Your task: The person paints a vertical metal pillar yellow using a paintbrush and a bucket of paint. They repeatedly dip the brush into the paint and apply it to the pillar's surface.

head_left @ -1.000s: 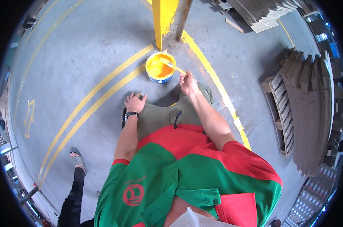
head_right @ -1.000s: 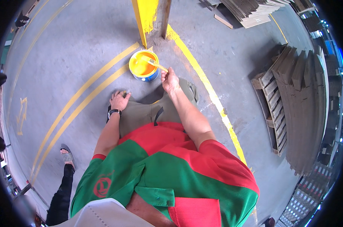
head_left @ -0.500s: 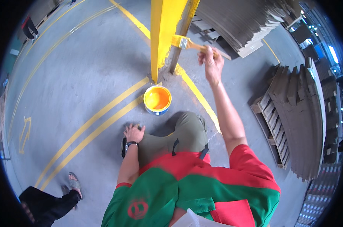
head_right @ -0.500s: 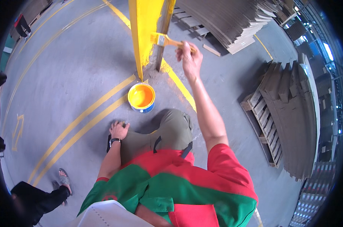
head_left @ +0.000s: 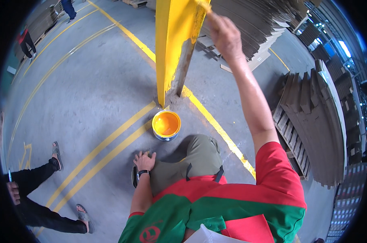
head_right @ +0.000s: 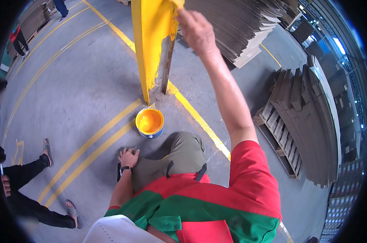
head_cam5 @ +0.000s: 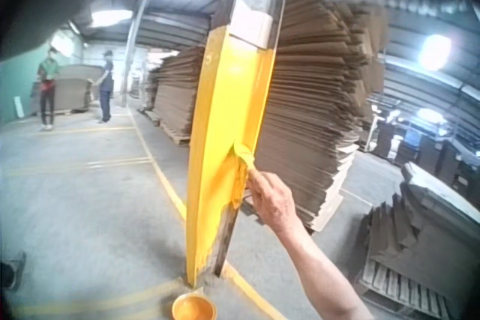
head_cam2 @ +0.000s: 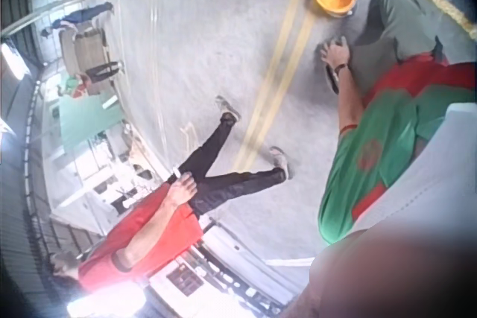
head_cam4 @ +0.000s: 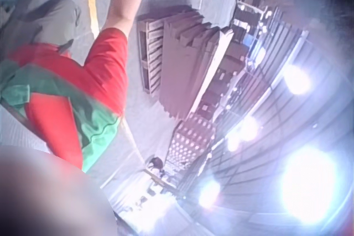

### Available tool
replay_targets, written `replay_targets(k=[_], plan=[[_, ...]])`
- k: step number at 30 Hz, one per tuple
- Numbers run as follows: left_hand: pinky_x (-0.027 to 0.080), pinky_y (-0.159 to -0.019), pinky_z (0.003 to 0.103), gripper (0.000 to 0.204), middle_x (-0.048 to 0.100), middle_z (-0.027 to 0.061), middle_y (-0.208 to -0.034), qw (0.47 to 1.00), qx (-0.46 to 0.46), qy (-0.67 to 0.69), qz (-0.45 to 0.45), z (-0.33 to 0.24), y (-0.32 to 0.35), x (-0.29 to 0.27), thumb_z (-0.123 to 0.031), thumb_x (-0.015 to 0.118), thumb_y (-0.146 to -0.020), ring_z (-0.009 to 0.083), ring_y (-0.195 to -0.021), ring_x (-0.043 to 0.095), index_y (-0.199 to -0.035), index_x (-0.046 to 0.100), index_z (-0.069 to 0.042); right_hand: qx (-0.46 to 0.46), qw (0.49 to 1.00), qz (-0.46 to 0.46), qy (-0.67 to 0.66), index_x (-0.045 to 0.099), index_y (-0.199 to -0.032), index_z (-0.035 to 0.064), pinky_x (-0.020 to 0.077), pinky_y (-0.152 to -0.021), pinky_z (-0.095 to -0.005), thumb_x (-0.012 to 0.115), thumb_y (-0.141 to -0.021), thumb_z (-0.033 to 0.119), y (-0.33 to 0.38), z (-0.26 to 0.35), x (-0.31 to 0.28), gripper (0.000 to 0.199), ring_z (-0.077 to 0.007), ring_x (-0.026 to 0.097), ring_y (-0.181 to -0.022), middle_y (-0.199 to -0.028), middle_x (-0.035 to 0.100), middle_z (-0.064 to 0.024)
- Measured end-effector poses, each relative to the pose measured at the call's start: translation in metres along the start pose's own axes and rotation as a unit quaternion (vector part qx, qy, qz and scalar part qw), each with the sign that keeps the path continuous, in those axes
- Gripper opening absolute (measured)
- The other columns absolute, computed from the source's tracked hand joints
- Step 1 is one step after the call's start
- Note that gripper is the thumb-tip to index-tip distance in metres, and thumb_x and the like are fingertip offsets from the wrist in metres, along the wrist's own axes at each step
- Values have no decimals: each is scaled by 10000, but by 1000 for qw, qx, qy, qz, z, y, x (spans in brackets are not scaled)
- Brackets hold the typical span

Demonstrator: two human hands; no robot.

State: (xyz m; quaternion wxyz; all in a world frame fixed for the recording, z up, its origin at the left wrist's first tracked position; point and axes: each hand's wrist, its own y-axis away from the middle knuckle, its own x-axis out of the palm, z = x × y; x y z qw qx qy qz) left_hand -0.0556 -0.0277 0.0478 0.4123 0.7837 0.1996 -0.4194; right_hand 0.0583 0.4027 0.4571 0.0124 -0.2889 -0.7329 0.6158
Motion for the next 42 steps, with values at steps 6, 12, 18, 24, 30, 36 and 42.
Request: replay_targets(k=[6,12,18,24,30,36,42], plan=[[199,-1214,629,643,419,134,-1599,1000,5,-6,2,1,-1,0,-633,565,-918,421,-1492,322,-1366,672,-183,43,963,260,51,582,-1224,39,567,-514,-363,641,-983,211,107,63,40,302,-234,657,-636,-706,610,-68],[201,-1208,634,628,445,130,-1573,1000,6,-2,-10,1,-1,2,-635,571,-910,428,-1479,334,-1334,695,-188,66,987,146,21,585,-1311,108,559,-463,-309,647,-1004,240,60,40,29,340,-186,640,-568,-708,640,-69],[213,-1202,627,618,463,130,-1556,1000,11,0,-19,3,-2,4,-629,581,-907,428,-1470,343,-1325,702,-190,-25,996,-54,60,674,-1199,71,585,-613,-323,711,-952,155,-46,-7,-20,263,-215,680,-718,-840,686,-67],[215,-1196,638,624,468,137,-1552,1000,11,-4,-21,3,-3,6,-633,582,-906,427,-1467,346,-1328,700,-188,-78,995,27,48,581,-1284,71,598,-573,-321,673,-943,105,14,27,8,355,-205,660,-737,-823,650,-72],[206,-1204,639,639,453,134,-1570,1000,4,-7,-12,1,-2,4,-642,562,-915,415,-1484,327,-1349,684,-190,33,994,93,-55,667,-1163,59,613,-652,-359,714,-936,125,45,37,-4,241,-243,710,-799,-866,695,-110],[215,-1206,627,645,431,115,-1591,1000,-8,-26,11,-3,-1,2,-650,544,-922,406,-1499,313,-1387,657,-219,-10,997,-43,-67,658,-1206,87,593,-709,-370,740,-914,143,-9,-2,6,308,-274,681,-849,-943,684,-102],[219,-1205,623,634,423,104,-1597,999,-8,-32,13,-4,-1,2,-647,544,-923,402,-1503,308,-1389,656,-231,25,991,112,-72,616,-1222,102,585,-687,-366,703,-947,187,44,26,-19,301,-250,670,-845,-910,647,-84]])
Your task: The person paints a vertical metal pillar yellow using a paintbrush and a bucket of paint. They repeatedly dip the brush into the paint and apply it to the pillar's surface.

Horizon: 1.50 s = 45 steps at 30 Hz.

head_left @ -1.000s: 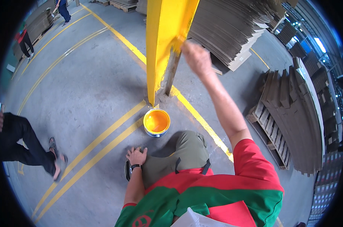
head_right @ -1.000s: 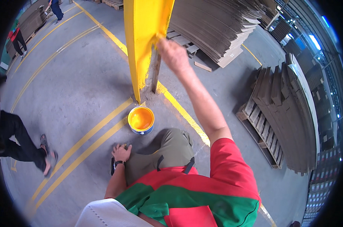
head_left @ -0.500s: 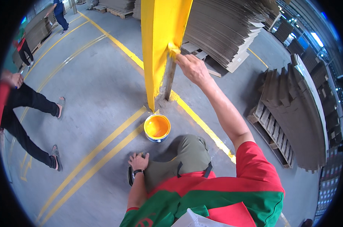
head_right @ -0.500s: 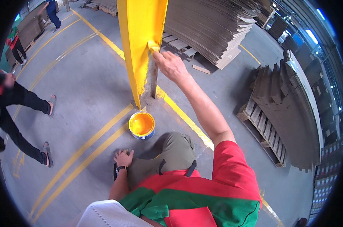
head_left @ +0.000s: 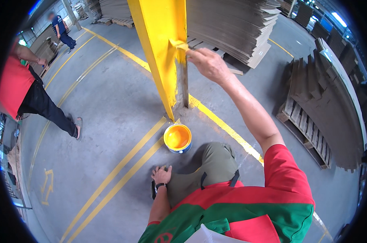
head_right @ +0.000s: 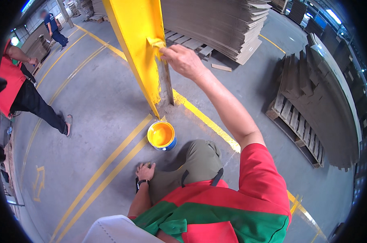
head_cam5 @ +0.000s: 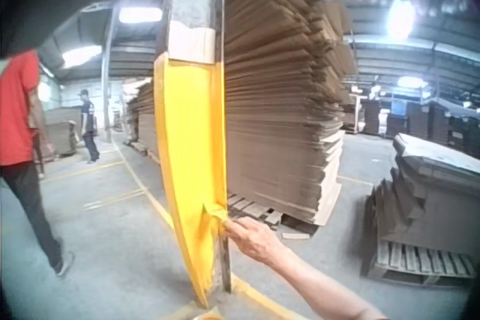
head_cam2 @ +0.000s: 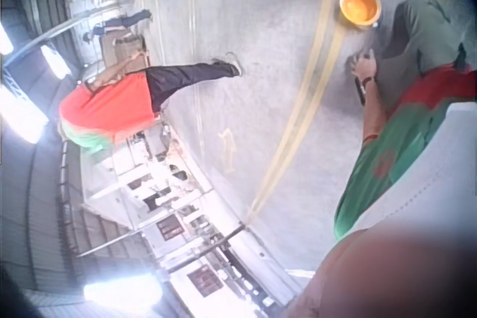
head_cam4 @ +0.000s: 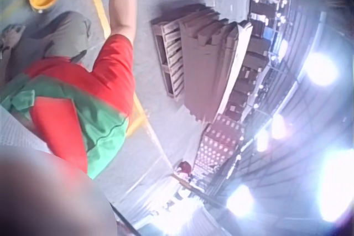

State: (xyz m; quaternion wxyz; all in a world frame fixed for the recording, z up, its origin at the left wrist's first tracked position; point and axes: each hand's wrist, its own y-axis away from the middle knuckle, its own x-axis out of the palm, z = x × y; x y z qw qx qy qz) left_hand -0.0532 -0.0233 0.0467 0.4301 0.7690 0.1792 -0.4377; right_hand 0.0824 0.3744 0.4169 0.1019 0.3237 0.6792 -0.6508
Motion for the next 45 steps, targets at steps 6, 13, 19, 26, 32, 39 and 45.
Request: replay_targets(k=[6,13,19,26,32,39,45], plan=[[218,-1209,614,650,413,97,-1604,1000,1,-6,4,0,-3,2,-652,546,-921,391,-1507,302,-1394,650,-219,-78,989,-102,79,596,-1206,75,590,-666,-322,712,-910,125,-9,-38,-13,323,-231,657,-829,-922,636,-75],[218,-1212,610,653,406,91,-1610,1000,-5,-12,7,-1,-3,2,-652,552,-920,380,-1509,304,-1401,642,-220,-5,999,34,17,598,-1187,75,573,-642,-335,706,-901,114,50,-1,8,308,-220,642,-814,-885,598,-68],[221,-1205,631,644,406,90,-1611,1000,1,-9,10,-3,-2,-1,-645,551,-926,388,-1508,301,-1399,643,-218,-59,993,-79,63,608,-1249,74,575,-670,-332,732,-888,87,9,-43,-3,382,-226,647,-842,-995,651,-86],[229,-1213,604,659,398,81,-1623,1000,-5,-25,12,-4,-7,3,-662,533,-928,334,-1510,314,-1417,625,-230,-18,995,95,7,586,-1255,87,573,-650,-340,654,-908,90,97,-5,49,354,-241,639,-815,-893,601,-80],[224,-1203,623,651,413,80,-1609,1000,3,-21,8,0,-10,5,-653,538,-926,377,-1506,309,-1400,640,-219,-24,997,-69,4,598,-1229,82,568,-642,-358,687,-924,140,72,-21,25,323,-225,631,-775,-878,602,-60],[223,-1206,615,647,406,87,-1614,999,-6,-30,17,-3,-10,5,-658,535,-925,376,-1508,306,-1399,644,-231,36,999,6,-16,639,-1186,90,569,-669,-349,741,-891,126,98,-5,46,314,-225,649,-806,-937,644,-64],[218,-1209,616,646,411,93,-1609,1000,4,-27,13,-1,-12,8,-657,542,-922,392,-1503,310,-1395,646,-231,33,995,-84,-30,673,-1245,62,587,-689,-342,767,-888,101,99,-22,34,371,-248,683,-842,-1001,691,-103]])
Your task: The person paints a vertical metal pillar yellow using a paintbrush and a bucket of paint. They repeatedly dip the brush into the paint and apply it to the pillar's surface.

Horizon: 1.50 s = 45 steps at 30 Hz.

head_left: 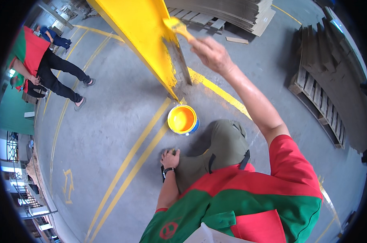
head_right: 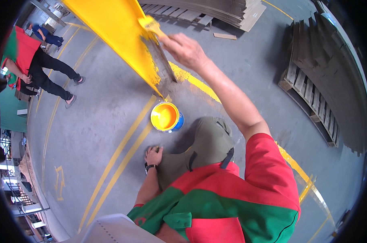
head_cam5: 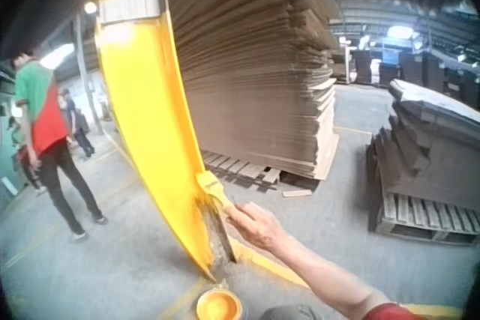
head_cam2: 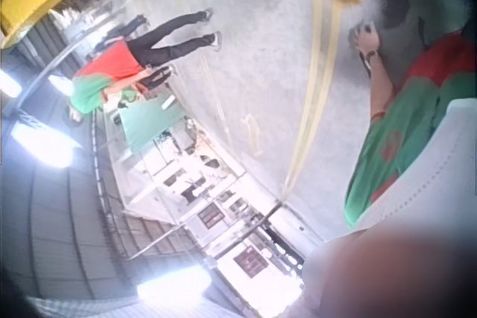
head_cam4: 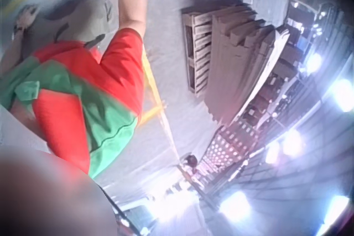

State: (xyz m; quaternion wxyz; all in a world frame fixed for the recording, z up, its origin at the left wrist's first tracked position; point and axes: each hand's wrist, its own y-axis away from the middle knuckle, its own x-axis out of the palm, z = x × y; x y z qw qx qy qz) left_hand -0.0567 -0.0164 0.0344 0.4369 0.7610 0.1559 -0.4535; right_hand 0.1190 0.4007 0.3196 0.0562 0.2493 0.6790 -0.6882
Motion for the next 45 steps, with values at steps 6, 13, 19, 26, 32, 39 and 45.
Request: replay_targets(k=[6,13,19,26,32,39,45], plan=[[229,-1203,618,643,437,94,-1589,1000,-9,-14,-2,-4,-1,0,-653,544,-922,394,-1492,328,-1382,655,-218,-41,999,-7,-13,619,-1283,99,565,-665,-345,721,-899,81,8,-11,25,398,-249,658,-830,-948,640,-78],[223,-1200,628,651,428,110,-1592,1000,9,-20,-4,-1,-1,2,-663,544,-913,379,-1487,334,-1385,652,-228,143,936,310,-84,624,-1271,142,556,-780,-464,612,-990,248,71,0,29,300,-335,666,-928,-944,655,-118],[190,-1213,633,667,407,103,-1611,1000,0,-8,9,1,-4,0,-686,519,-915,377,-1511,295,-1410,634,-254,113,975,155,-115,671,-1257,123,579,-802,-435,644,-966,129,-55,-24,-14,293,-328,686,-914,-959,688,-134],[206,-1220,611,703,400,102,-1621,1000,-3,-15,7,1,-3,4,-716,510,-908,371,-1518,295,-1404,639,-235,-63,989,-117,-67,694,-1211,103,594,-737,-380,709,-894,36,-225,-48,-91,324,-254,719,-854,-932,729,-71],[184,-1227,626,673,359,95,-1646,999,-12,-5,34,-5,2,-4,-683,505,-924,388,-1526,268,-1443,604,-266,-83,975,-192,-69,704,-1179,78,581,-735,-374,745,-888,71,-277,-54,-96,294,-297,712,-871,-991,713,-129],[210,-1214,629,740,380,133,-1627,999,1,-31,37,0,-6,1,-700,471,-932,398,-1502,317,-1468,567,-198,27,998,-15,-62,692,-1238,113,604,-801,-380,731,-871,51,-89,-34,-22,374,-303,703,-953,-1071,712,-107],[227,-1206,624,644,407,95,-1615,1000,-1,-20,4,-4,-7,5,-650,534,-927,392,-1509,303,-1404,637,-229,135,953,253,-92,635,-1305,162,579,-746,-437,639,-973,196,114,-8,44,334,-344,683,-923,-1002,676,-137]])
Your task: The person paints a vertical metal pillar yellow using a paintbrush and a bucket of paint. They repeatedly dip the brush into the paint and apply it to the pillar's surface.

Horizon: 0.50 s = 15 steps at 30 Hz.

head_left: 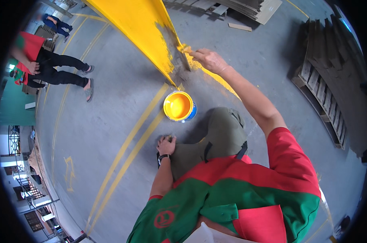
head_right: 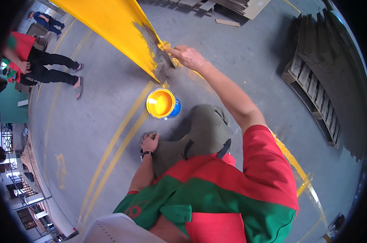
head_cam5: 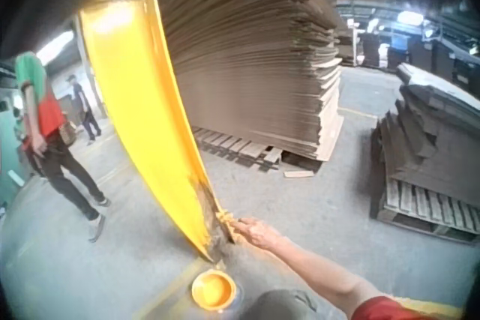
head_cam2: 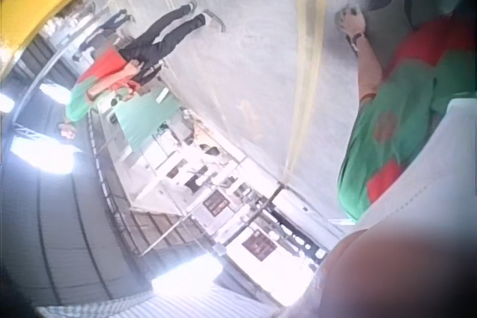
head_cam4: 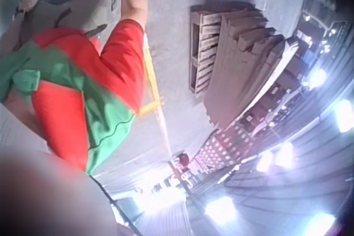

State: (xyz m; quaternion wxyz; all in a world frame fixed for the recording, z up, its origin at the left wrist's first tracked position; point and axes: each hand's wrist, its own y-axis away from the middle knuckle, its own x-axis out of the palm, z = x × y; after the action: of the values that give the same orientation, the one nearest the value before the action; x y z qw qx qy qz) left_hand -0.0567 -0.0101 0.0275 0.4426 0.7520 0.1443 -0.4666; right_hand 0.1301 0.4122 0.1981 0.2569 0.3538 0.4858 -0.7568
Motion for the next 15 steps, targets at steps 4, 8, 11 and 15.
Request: replay_targets(k=[4,8,11,15], plan=[[235,-1200,626,629,419,94,-1607,1000,-9,-3,2,-3,2,-5,-647,545,-926,393,-1502,318,-1397,644,-243,52,990,127,-13,626,-1328,175,580,-756,-448,607,-993,219,7,-9,30,339,-355,688,-940,-1002,689,-143],[234,-1198,629,630,419,94,-1607,1000,-13,-5,6,-1,-1,-2,-651,547,-924,394,-1499,322,-1392,648,-240,-25,997,-70,10,633,-1323,179,601,-779,-413,634,-976,181,-36,-2,-15,347,-310,696,-936,-1020,705,-114],[232,-1196,635,629,420,95,-1605,1000,-8,3,4,2,-4,1,-650,548,-926,394,-1500,319,-1387,652,-234,-98,979,-179,30,659,-1289,172,610,-791,-377,682,-942,141,-70,11,-74,349,-273,700,-934,-1035,713,-89],[226,-1195,641,626,425,98,-1598,1000,-9,2,0,1,-4,0,-644,554,-926,393,-1501,314,-1381,655,-226,-117,945,-303,48,708,-1214,71,586,-756,-365,736,-907,103,-91,22,-103,310,-328,731,-912,-1093,726,-178]])
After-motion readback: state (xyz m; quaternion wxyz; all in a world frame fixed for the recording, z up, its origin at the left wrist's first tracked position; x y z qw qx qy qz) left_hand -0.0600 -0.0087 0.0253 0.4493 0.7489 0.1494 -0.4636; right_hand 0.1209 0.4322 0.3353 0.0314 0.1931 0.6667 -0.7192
